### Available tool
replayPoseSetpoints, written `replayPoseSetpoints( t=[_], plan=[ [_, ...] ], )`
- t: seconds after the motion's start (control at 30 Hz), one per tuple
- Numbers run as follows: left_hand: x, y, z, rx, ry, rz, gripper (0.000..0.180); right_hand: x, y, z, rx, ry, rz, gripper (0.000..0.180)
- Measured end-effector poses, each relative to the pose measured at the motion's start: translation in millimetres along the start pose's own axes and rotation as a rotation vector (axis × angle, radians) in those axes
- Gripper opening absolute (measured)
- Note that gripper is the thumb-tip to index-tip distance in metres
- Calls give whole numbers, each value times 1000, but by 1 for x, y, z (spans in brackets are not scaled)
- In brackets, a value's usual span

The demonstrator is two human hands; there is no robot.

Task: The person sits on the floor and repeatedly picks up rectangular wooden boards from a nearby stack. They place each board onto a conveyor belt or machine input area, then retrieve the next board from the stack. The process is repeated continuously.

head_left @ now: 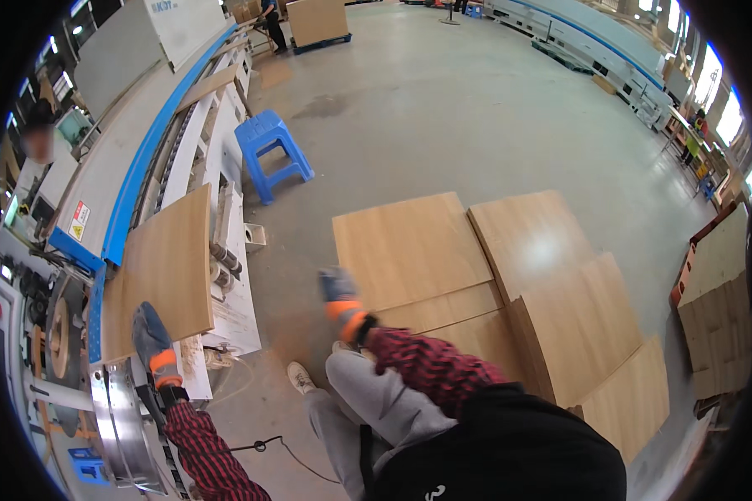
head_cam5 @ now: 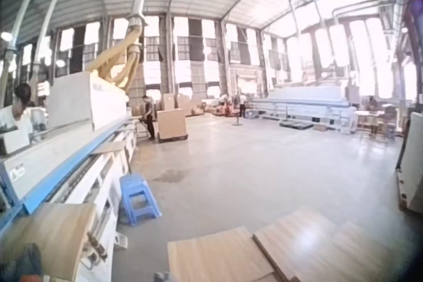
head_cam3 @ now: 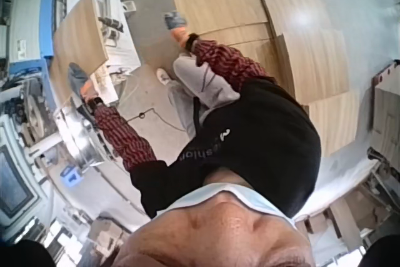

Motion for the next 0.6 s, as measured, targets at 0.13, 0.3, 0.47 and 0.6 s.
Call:
replayPoseSetpoints(
  t=[0.13,0.3,0.47,0.6],
  plan=[
    [-26,-51,-18,-60,13,9,44,83,0,195,0,777,45,7],
    [-37,-73,20,67,-171,51,47,211,1,299,-851,775,-112,56],
    [-212,76,48,168,1304,98,37,185,-11,301,-877,686,15,64],
    [-365,171,118,334,159,-440,53,179,10,318,-719,699,47,64]
  ],
)
Point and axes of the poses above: each hand's wrist, its own y-axis away from the middle knuckle, its own x-axis out of the back of the hand, z = x × y, the point moved 5 cm from there along -y, towards the middle knuckle, and after that the axes turned 8 degrees about -z, right-handed, at the moved point
